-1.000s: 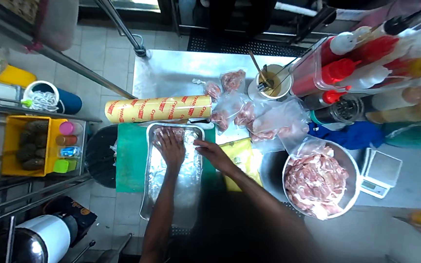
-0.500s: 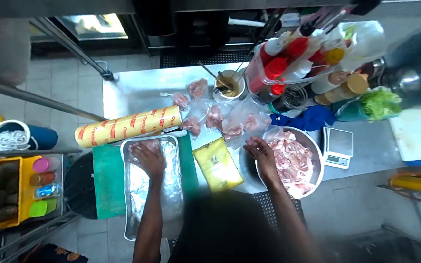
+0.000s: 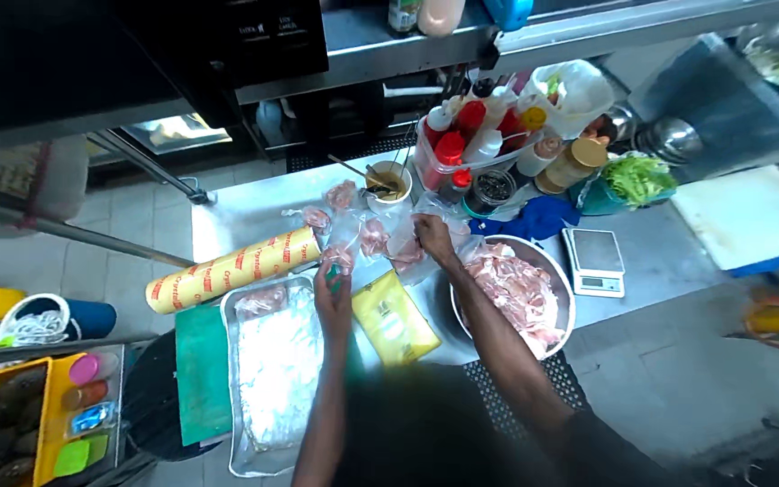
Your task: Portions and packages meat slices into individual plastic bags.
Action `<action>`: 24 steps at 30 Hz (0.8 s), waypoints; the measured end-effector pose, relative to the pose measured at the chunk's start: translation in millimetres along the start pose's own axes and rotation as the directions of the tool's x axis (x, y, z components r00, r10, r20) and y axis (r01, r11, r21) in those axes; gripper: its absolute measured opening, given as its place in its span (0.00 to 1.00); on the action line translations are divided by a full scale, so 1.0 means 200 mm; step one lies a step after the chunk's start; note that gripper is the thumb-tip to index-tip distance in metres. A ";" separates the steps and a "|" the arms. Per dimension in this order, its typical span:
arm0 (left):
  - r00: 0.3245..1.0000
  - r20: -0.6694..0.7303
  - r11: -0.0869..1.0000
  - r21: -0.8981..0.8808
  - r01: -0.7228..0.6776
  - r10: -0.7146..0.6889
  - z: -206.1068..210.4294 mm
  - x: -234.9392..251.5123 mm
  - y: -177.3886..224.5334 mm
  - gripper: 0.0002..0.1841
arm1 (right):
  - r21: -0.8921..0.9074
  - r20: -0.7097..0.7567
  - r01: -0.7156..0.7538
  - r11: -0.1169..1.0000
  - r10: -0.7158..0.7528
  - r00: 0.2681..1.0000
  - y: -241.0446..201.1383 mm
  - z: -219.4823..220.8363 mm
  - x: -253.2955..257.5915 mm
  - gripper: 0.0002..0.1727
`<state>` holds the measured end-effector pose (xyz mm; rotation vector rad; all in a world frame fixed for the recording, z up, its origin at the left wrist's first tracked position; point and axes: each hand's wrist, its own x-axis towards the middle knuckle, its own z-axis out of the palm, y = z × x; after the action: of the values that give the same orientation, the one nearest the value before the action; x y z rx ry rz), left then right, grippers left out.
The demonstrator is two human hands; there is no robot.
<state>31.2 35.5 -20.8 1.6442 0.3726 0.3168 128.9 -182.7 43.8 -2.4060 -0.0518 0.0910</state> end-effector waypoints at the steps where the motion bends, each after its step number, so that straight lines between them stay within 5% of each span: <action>1: 0.999 0.024 0.997 -0.055 0.049 -0.048 0.04 0.00 0.03 0.30 | 0.096 -0.050 0.139 0.986 -0.135 0.990 0.15 0.12 0.03 0.17; 3: 0.987 0.098 0.988 -0.073 0.134 -0.127 0.11 -0.01 0.10 0.34 | 0.152 0.065 0.104 0.983 -0.115 0.991 0.19 0.17 0.03 0.20; 10: 0.931 0.299 0.977 0.109 0.182 -0.207 0.29 -0.06 0.04 0.45 | 0.444 0.031 -0.105 0.890 0.102 0.994 0.09 0.17 -0.47 0.20; 13: 0.935 0.308 0.985 0.060 0.163 -0.174 0.24 -0.17 -0.04 0.43 | 0.411 0.160 -0.284 0.866 0.239 0.958 0.24 0.22 -0.58 0.21; 15: 0.953 0.257 0.986 -0.004 0.165 -0.158 0.18 -0.26 -0.10 0.38 | 0.238 0.254 -0.343 0.909 0.283 0.925 0.31 0.21 -0.65 0.23; 20: 0.978 0.159 0.984 -0.092 0.153 -0.137 0.13 -0.40 -0.12 0.32 | -0.132 0.333 -0.211 0.968 0.244 0.911 0.30 0.22 -0.72 0.38; 24: 0.966 0.196 0.979 0.147 0.139 -0.167 0.14 -0.42 -0.10 0.44 | -0.079 0.308 -0.052 0.996 0.074 0.948 0.25 0.21 -0.65 0.23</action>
<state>-33.6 -22.9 -43.0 1.7475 0.3660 0.0025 -4.0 -199.1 -14.0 -2.4418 -0.1250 0.5063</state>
